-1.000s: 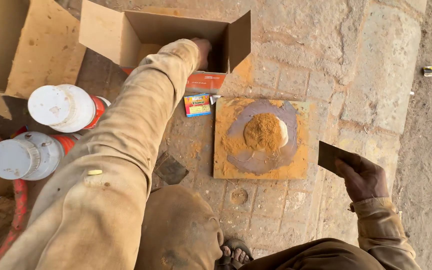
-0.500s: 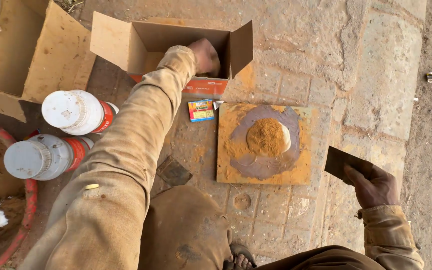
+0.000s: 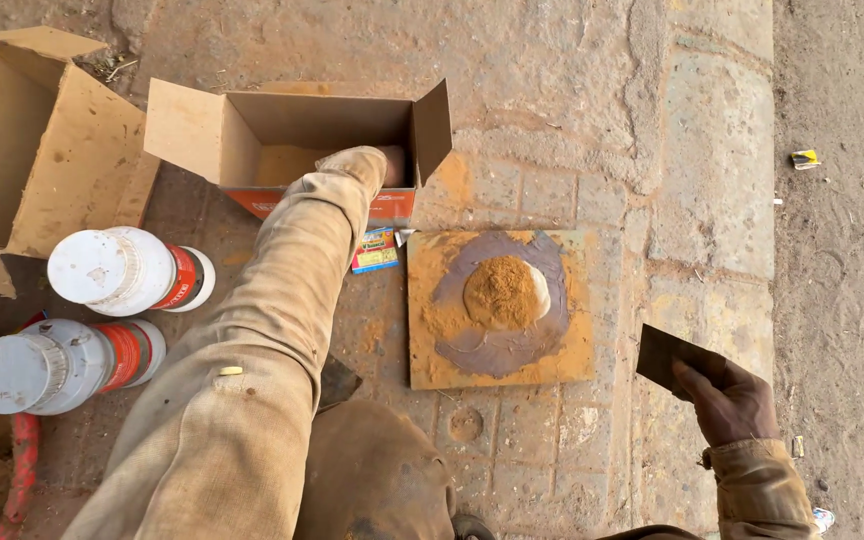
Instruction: Mixing filler paste with hardener and wood dust on a mixing board.
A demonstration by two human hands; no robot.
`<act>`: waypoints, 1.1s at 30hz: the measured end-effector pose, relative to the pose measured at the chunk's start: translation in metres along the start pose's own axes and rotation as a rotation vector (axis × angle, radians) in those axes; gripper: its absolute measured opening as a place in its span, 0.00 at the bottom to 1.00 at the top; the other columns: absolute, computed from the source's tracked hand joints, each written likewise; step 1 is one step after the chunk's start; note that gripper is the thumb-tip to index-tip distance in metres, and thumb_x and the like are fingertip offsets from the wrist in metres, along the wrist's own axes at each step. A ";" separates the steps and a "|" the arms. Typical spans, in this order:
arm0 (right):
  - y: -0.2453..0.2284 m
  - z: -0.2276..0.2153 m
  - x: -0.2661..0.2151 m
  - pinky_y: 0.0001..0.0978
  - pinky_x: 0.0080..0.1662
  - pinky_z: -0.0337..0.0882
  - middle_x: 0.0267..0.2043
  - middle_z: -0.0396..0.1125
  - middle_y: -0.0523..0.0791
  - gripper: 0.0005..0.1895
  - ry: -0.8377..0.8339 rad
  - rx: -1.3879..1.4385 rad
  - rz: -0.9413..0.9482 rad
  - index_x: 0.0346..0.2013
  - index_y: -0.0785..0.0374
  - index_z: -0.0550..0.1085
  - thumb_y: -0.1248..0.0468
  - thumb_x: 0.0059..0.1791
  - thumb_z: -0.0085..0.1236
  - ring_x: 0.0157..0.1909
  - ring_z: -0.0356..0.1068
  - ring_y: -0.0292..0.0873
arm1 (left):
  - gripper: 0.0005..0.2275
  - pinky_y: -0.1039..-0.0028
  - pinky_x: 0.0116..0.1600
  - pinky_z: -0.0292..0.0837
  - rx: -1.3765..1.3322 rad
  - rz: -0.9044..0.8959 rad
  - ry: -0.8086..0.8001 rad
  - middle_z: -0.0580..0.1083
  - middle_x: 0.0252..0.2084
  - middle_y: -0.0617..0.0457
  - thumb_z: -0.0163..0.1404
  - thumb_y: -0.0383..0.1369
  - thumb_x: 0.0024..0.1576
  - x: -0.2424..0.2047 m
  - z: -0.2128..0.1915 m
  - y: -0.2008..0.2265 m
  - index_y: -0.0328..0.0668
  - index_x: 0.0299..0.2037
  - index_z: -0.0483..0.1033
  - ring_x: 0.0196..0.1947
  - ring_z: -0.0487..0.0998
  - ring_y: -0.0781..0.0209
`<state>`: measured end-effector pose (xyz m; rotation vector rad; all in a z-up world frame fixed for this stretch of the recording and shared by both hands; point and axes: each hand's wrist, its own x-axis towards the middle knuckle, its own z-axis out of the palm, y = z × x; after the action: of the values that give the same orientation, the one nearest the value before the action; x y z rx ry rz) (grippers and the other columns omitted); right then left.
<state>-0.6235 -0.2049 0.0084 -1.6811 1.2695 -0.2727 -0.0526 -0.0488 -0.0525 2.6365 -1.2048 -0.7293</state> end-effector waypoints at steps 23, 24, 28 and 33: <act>0.006 0.009 0.013 0.42 0.48 0.79 0.48 0.76 0.56 0.18 -0.014 -0.071 -0.007 0.54 0.70 0.78 0.65 0.50 0.62 0.46 0.78 0.50 | 0.05 0.54 0.50 0.76 0.055 0.068 0.236 0.78 0.42 0.33 0.55 0.23 0.53 -0.065 -0.072 0.002 0.37 0.36 0.82 0.44 0.79 0.35; 0.008 0.009 0.012 0.42 0.48 0.79 0.48 0.76 0.56 0.19 -0.014 -0.030 -0.031 0.54 0.70 0.78 0.65 0.50 0.62 0.45 0.78 0.50 | 0.04 0.55 0.50 0.77 0.023 0.046 0.241 0.78 0.42 0.34 0.56 0.23 0.53 -0.068 -0.073 0.004 0.37 0.36 0.82 0.44 0.79 0.35; 0.002 0.003 0.001 0.40 0.48 0.79 0.49 0.75 0.56 0.19 -0.011 0.055 -0.043 0.54 0.70 0.77 0.65 0.50 0.62 0.45 0.77 0.49 | 0.05 0.60 0.49 0.77 -0.086 -0.004 0.284 0.78 0.40 0.36 0.61 0.25 0.50 -0.052 -0.065 -0.007 0.35 0.35 0.82 0.42 0.81 0.40; 0.012 -0.001 -0.005 0.39 0.48 0.78 0.48 0.75 0.55 0.17 0.017 0.056 -0.050 0.54 0.70 0.77 0.65 0.52 0.62 0.45 0.77 0.47 | 0.06 0.68 0.41 0.82 -0.706 -0.058 0.284 0.81 0.36 0.40 0.61 0.21 0.49 -0.069 -0.073 -0.011 0.29 0.36 0.81 0.36 0.84 0.52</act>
<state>-0.6336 -0.2014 0.0011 -1.6678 1.2229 -0.3504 -0.0480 0.0049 0.0328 2.0910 -0.6356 -0.6126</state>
